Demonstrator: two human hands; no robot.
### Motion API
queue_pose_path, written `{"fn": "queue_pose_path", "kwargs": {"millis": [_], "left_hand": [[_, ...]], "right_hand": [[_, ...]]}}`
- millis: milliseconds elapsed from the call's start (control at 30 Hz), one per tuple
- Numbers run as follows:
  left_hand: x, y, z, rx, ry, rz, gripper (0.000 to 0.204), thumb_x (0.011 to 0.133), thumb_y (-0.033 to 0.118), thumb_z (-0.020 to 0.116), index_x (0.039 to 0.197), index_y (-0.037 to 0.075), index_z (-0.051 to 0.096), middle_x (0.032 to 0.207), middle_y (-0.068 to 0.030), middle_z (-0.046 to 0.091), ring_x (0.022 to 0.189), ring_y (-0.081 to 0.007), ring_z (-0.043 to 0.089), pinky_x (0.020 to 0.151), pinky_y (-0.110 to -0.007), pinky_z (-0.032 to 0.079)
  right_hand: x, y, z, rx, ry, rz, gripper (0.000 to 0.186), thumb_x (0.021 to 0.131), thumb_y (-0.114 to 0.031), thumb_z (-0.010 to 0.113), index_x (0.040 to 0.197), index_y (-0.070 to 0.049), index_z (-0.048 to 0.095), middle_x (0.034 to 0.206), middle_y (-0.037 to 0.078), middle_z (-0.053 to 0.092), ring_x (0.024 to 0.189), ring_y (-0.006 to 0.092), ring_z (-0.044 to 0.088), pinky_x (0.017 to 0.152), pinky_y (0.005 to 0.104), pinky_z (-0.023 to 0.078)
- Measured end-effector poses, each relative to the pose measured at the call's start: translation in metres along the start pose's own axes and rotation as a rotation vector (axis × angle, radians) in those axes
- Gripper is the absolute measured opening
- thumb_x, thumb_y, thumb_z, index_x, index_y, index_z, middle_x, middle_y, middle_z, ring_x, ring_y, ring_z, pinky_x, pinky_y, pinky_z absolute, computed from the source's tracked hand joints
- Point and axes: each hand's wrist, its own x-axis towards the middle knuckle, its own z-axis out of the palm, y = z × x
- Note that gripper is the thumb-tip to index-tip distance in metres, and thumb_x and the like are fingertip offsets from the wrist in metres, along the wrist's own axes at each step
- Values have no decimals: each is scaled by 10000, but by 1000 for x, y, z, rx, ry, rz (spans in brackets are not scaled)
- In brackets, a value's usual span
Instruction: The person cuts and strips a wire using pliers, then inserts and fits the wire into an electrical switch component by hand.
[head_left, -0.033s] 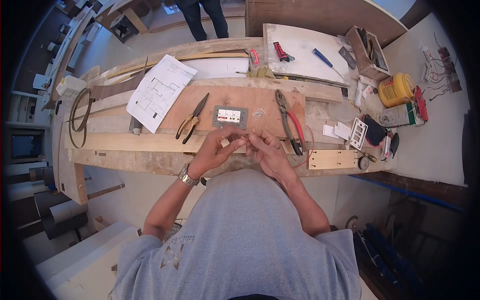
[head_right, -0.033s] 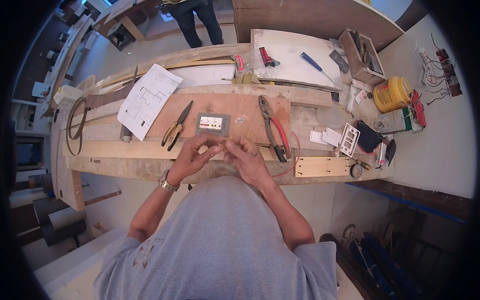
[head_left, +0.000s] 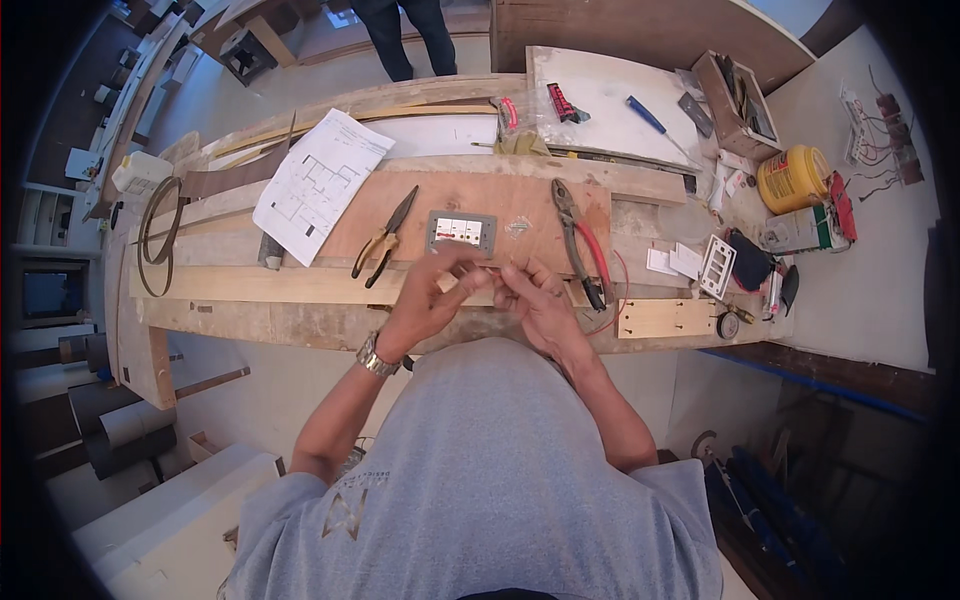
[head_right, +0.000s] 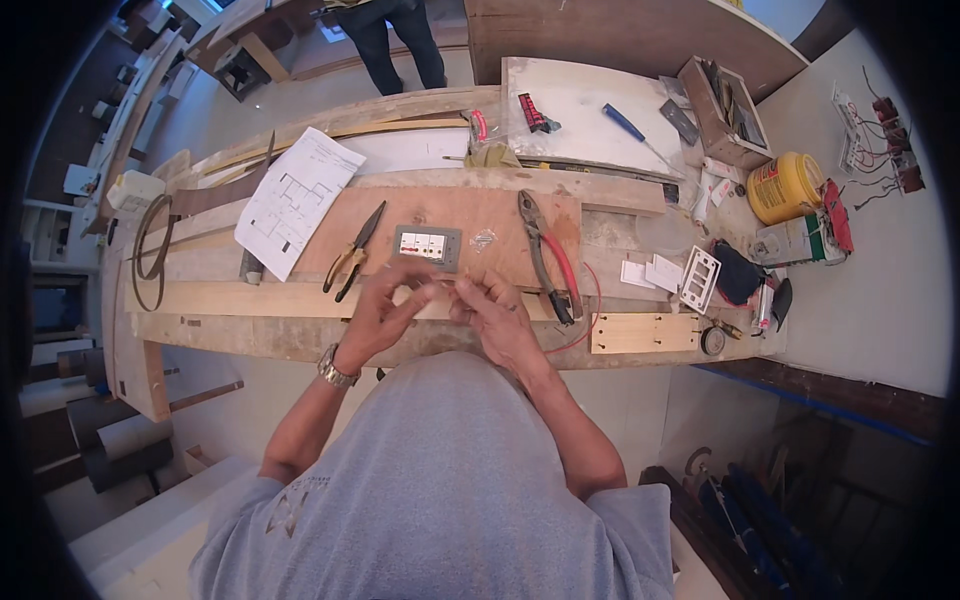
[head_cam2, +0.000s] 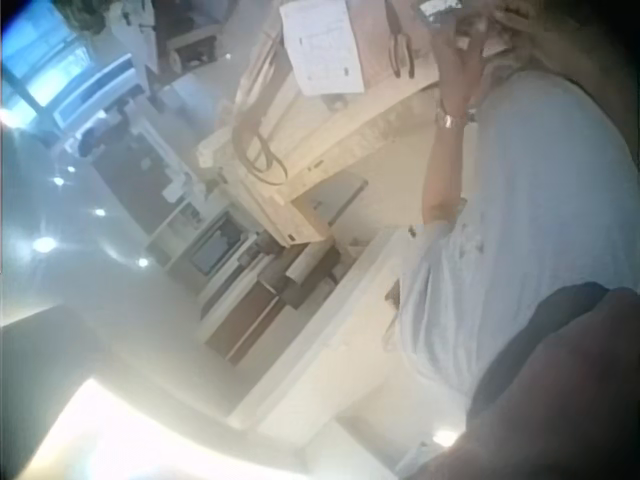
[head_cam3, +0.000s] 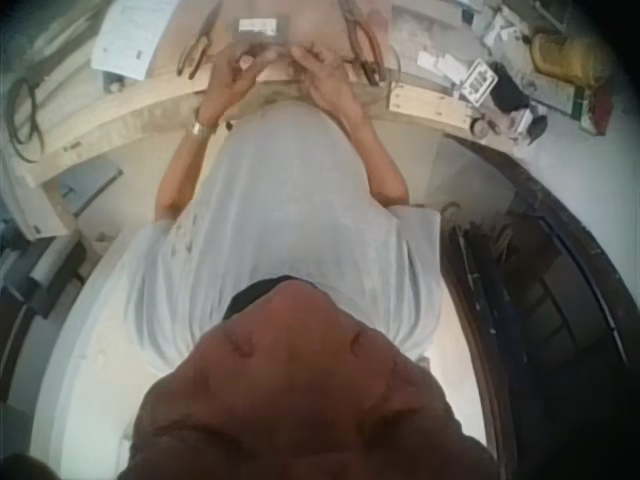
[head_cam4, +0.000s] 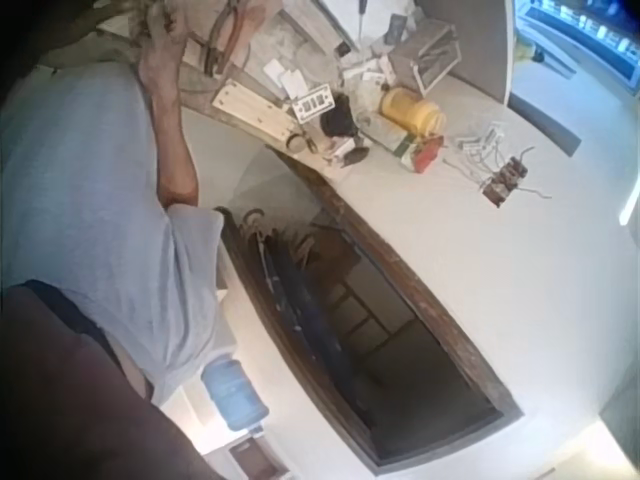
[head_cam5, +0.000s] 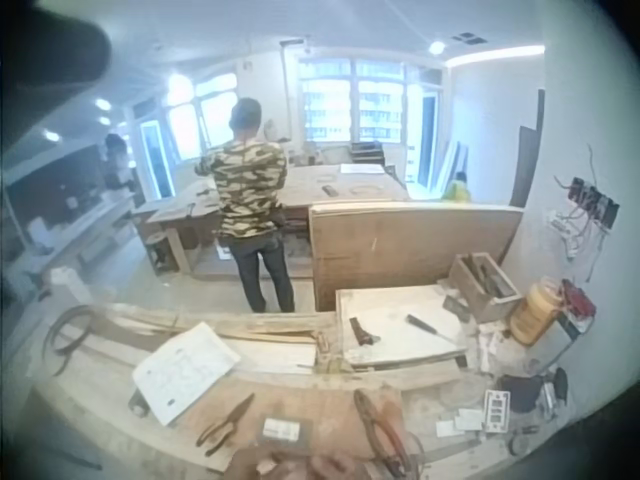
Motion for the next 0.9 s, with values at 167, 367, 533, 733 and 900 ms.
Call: {"fn": "queue_pose_path", "kwargs": {"millis": [167, 367, 533, 733, 900], "left_hand": [[-5, 95, -22, 231, 719, 473, 235, 1005, -46, 656, 1237, -12, 670, 1205, -137, 698, 1106, -225, 661, 964, -351, 538], [-26, 227, -79, 381, 688, 1309, 307, 1027, 83, 604, 1304, -50, 607, 1255, -210, 678, 1131, -318, 662, 998, -436, 546], [-41, 235, -65, 348, 615, 1363, 348, 1019, 97, 626, 1336, -43, 589, 1284, -206, 665, 1161, -314, 649, 1011, -430, 534], [-44, 241, -56, 339, 609, 1374, 404, 1009, 113, 652, 1375, -34, 568, 1320, -202, 651, 1197, -309, 634, 1026, -423, 519], [-35, 233, -50, 284, 592, 1378, 453, 1001, 127, 674, 1408, -27, 551, 1350, -198, 639, 1228, -305, 621, 1039, -417, 507]], "right_hand": [[7, 2, -16, -60, 180, -86, 235, 1065, -277, 728, 1092, -53, 664, 981, 43, 722, 832, 101, 665, 791, 279, 554], [11, 9, -12, -286, 217, -61, 216, 1070, -252, 716, 1092, -43, 662, 991, 66, 748, 804, 104, 671, 772, 270, 558], [8, 11, -13, -550, 329, -201, 219, 1055, -232, 734, 1052, -28, 656, 987, 66, 746, 817, 97, 680, 745, 277, 566], [0, 5, -22, -586, 370, -242, 169, 1033, -124, 734, 1077, -14, 614, 939, 73, 709, 796, 101, 670, 721, 258, 554], [-6, -1, -10, -524, 424, -320, 152, 1034, -102, 722, 1091, -12, 613, 925, 84, 713, 758, 99, 654, 699, 260, 545]]}}
